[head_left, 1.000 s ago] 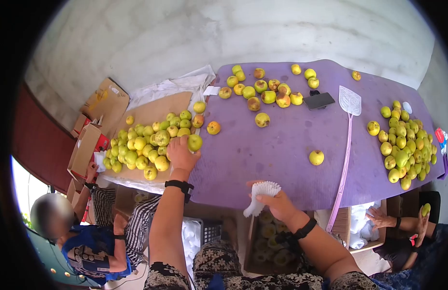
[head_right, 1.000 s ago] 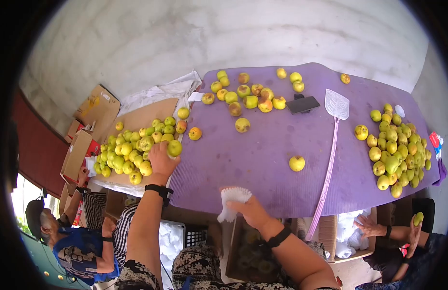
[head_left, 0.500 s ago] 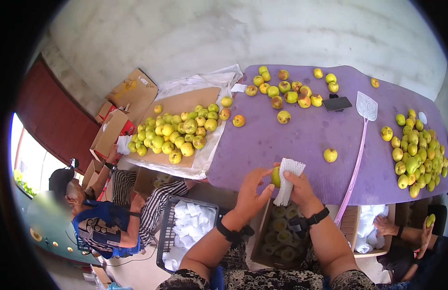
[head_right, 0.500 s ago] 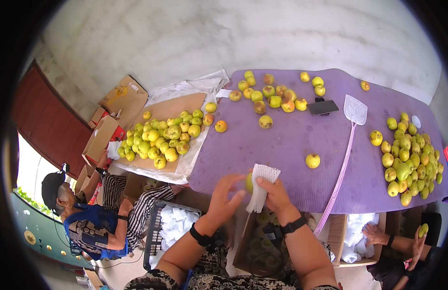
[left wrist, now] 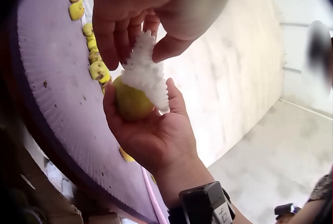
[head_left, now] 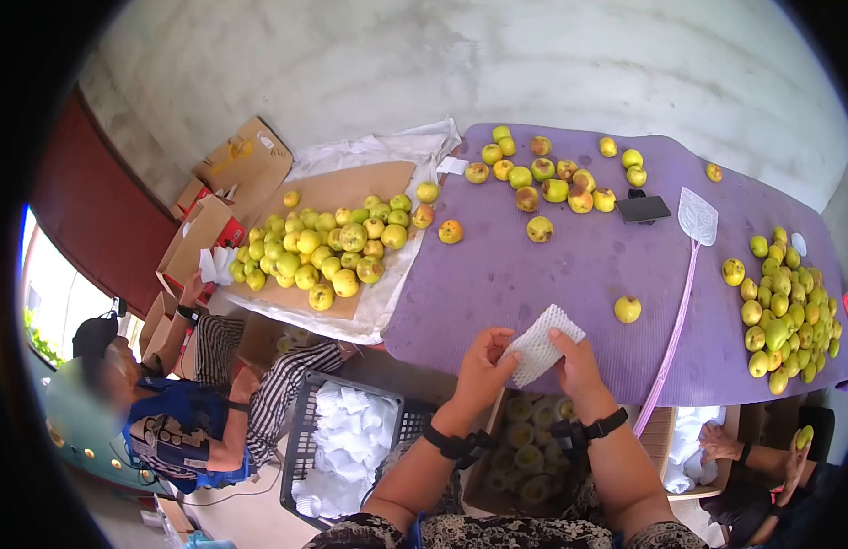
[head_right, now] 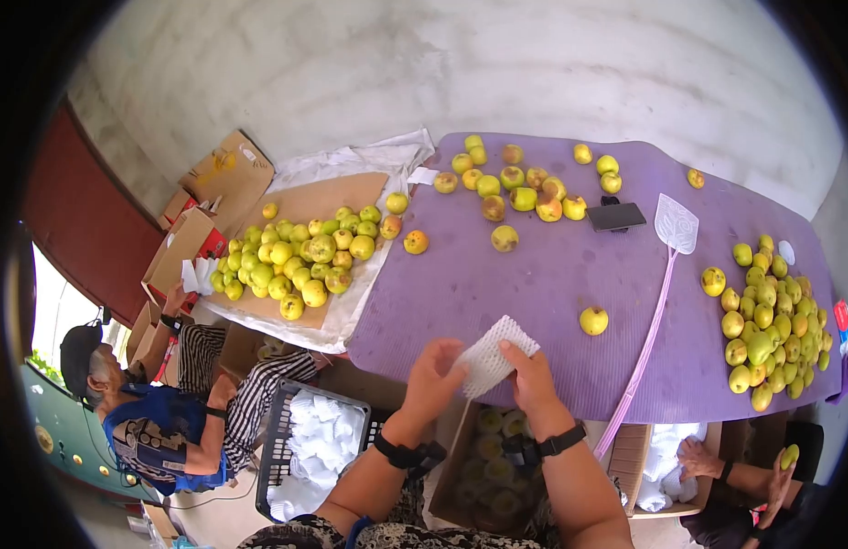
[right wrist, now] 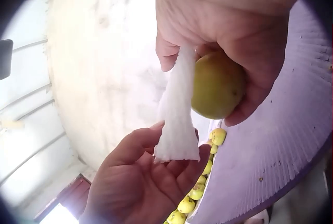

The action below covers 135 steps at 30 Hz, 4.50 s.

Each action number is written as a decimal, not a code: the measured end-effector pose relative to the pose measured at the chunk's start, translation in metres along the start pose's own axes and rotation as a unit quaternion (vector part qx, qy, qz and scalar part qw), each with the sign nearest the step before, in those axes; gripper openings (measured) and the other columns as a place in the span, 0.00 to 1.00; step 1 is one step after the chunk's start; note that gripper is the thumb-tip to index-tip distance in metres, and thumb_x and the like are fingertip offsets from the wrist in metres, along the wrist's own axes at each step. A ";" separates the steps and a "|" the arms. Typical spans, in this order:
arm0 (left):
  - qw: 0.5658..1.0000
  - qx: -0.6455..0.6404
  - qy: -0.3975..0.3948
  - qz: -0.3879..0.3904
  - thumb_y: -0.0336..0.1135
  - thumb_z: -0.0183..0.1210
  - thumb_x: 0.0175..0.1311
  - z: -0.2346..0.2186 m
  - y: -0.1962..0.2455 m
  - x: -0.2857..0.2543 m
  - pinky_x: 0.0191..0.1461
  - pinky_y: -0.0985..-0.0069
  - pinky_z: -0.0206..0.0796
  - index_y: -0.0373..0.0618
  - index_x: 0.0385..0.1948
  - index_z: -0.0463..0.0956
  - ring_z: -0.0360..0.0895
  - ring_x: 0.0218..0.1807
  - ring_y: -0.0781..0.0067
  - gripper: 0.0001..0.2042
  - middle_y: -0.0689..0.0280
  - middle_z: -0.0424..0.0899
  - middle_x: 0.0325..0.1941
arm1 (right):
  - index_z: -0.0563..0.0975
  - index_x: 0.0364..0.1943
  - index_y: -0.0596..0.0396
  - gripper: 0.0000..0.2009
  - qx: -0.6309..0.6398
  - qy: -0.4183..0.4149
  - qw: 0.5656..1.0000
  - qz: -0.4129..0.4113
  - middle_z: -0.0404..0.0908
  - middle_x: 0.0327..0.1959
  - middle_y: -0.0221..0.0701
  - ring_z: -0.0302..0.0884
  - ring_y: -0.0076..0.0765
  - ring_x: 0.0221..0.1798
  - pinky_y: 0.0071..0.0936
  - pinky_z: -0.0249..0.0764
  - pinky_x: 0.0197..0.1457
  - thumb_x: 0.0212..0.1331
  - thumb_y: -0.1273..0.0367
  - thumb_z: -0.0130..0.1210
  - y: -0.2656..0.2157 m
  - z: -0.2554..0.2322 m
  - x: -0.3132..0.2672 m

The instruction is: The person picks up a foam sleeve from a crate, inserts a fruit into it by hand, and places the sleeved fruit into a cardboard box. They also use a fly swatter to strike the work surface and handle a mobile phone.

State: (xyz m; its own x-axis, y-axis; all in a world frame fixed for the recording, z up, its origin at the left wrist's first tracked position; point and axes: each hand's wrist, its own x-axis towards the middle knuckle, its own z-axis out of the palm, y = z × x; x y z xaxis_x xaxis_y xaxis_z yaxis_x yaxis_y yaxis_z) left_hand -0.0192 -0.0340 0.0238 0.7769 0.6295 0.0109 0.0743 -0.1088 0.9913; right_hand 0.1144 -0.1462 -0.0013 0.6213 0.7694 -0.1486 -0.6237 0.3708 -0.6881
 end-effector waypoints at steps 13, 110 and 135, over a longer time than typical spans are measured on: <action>0.955 -0.258 -0.146 0.023 0.24 0.55 0.66 0.006 -0.025 0.011 0.65 0.74 0.63 0.38 0.60 0.71 0.69 0.61 0.74 0.19 0.64 0.75 0.58 | 0.77 0.51 0.60 0.14 -0.017 0.035 0.998 -0.044 0.81 0.49 0.33 0.79 0.31 0.51 0.30 0.75 0.55 0.67 0.66 0.54 -0.001 -0.011 0.007; 0.958 0.165 0.033 0.233 0.27 0.69 0.51 0.009 -0.014 0.015 0.32 0.78 0.68 0.45 0.45 0.77 0.71 0.29 0.75 0.18 0.68 0.75 0.30 | 0.70 0.58 0.52 0.31 -0.516 0.007 0.840 -0.166 0.69 0.55 0.35 0.68 0.39 0.60 0.33 0.73 0.55 0.46 0.73 0.69 -0.010 0.009 -0.020; 0.945 -0.268 -0.182 -0.029 0.68 0.25 0.71 0.014 -0.023 0.014 0.67 0.61 0.64 0.41 0.68 0.57 0.68 0.66 0.65 0.40 0.59 0.69 0.64 | 0.68 0.58 0.52 0.31 -0.276 -0.091 0.945 -0.147 0.65 0.59 0.30 0.65 0.34 0.65 0.34 0.72 0.63 0.47 0.79 0.67 -0.003 0.001 -0.013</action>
State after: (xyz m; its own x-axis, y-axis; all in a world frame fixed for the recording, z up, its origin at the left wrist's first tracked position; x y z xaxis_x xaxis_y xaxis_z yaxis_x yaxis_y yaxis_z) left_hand -0.0013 -0.0335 -0.0007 0.9525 0.3046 0.0047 -0.1278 0.3855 0.9138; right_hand 0.1079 -0.1567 0.0033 0.6069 0.7699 0.1972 -0.0622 0.2933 -0.9540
